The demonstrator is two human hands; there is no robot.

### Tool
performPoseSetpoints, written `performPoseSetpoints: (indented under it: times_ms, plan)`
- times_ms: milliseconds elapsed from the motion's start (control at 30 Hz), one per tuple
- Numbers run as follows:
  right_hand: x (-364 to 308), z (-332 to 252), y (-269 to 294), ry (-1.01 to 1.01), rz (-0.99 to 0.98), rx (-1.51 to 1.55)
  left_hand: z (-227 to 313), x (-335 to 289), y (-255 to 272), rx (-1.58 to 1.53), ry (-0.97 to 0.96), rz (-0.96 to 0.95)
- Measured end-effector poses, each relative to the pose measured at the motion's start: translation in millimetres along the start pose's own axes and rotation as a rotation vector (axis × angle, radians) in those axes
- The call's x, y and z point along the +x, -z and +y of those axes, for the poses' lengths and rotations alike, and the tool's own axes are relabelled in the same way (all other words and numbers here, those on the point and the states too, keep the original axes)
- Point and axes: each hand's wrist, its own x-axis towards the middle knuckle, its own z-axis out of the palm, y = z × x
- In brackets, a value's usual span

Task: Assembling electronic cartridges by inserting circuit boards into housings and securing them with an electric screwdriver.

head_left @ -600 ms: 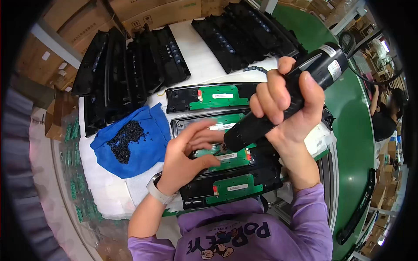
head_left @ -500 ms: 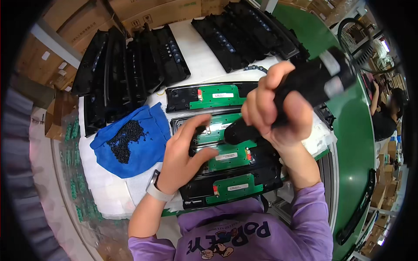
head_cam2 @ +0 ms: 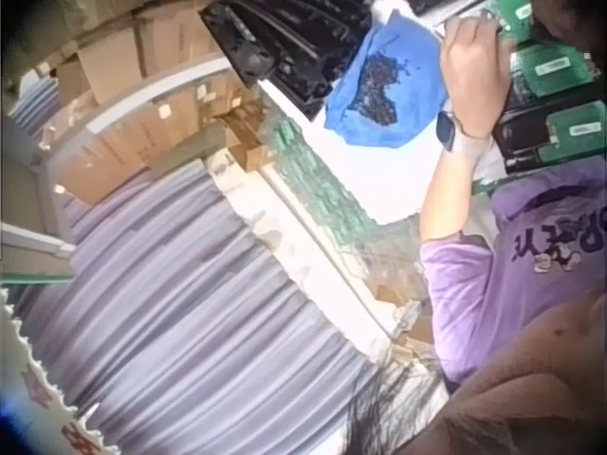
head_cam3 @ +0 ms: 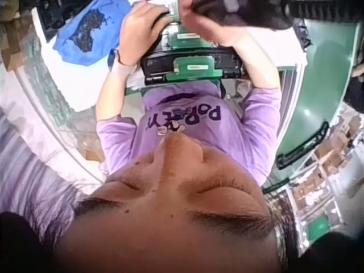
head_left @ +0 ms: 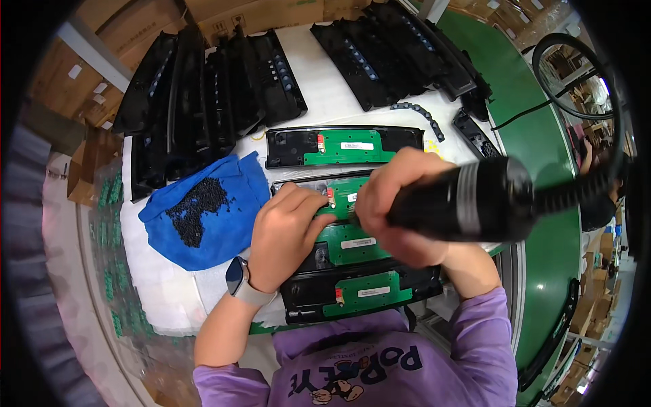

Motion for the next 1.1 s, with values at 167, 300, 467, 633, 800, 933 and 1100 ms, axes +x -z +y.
performPoseSetpoints:
  times_ms: [167,300,467,633,800,933,1100]
  plan:
    - [7.4,-0.1,-5.6,0.237,-0.089,-0.187,1.8,-2.0,-4.0,0.01,0.031,-0.02]
    - [-1.3,6.0,-9.6,0.192,-0.012,-0.056,2.4,-3.9,-8.7,0.047,0.027,-0.006]
    - [-2.5,-6.7,-7.4,0.062,-0.037,-0.109,0.7,-5.8,-4.2,0.08,0.039,-0.043]
    - [0.8,-7.5,18.1,0.304,-0.107,0.432,2.4,12.4,13.2,0.17,-0.027,0.122]
    - [4.4,-13.9,30.9,0.309,-0.058,0.39,-16.4,14.5,7.1,0.305,-0.024,0.05]
    - [3.8,-13.5,29.6,0.302,0.005,0.404,-15.4,8.2,10.8,0.225,0.026,-0.014]
    - [3.7,-16.4,28.7,0.326,0.057,0.409,-14.2,4.5,32.9,0.344,-0.096,0.079]
